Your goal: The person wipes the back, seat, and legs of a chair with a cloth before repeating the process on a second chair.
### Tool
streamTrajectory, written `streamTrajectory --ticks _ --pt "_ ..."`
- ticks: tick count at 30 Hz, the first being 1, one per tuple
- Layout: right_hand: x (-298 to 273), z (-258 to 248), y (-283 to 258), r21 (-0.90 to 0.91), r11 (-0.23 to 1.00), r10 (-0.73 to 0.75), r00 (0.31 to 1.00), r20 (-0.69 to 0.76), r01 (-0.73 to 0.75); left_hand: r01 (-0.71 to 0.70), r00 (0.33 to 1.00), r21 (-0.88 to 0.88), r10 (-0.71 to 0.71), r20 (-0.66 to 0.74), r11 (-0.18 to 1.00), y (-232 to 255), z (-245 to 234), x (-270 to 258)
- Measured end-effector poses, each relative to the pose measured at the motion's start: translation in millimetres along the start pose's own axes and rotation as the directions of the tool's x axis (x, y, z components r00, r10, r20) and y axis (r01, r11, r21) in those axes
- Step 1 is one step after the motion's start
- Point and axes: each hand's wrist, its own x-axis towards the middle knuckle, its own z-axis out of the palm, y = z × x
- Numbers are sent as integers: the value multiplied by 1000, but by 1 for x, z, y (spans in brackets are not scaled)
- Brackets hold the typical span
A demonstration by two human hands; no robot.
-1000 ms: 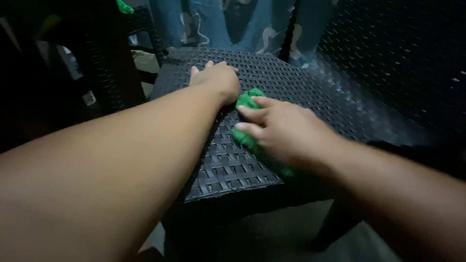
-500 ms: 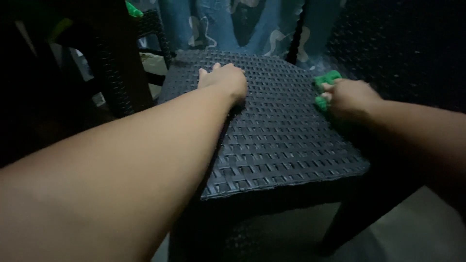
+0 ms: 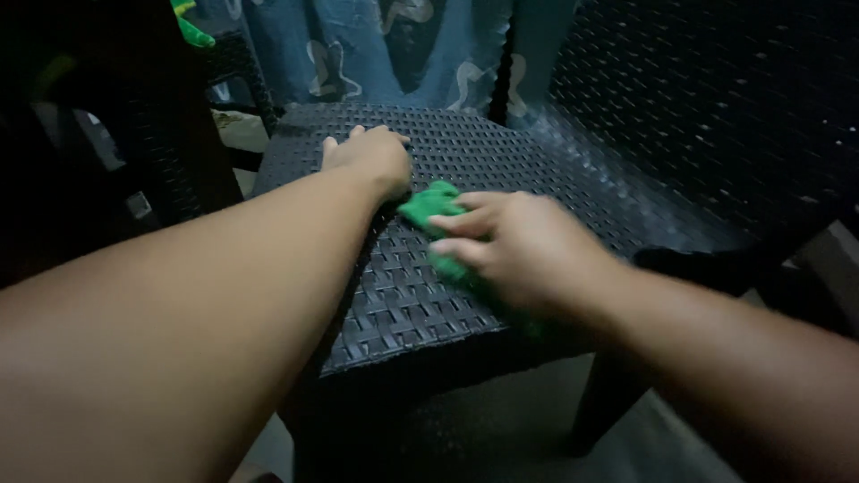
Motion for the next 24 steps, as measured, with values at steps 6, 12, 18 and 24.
streamTrajectory --ticks 6,12,18,24 --pt "6 -31 65 14 922 387 922 -28 -387 -27 1000 -111 25 -15 993 -10 7 14" --pt "9 -43 60 -151 803 568 817 -98 -577 -73 996 24 72 55 997 -3 7 12" --pt "10 -8 -1 -174 939 294 955 -42 -296 -84 996 57 82 45 995 2 6 5" --pt "41 0 30 -24 951 -307 942 -131 307 -88 996 17 88 2 996 -5 12 16"
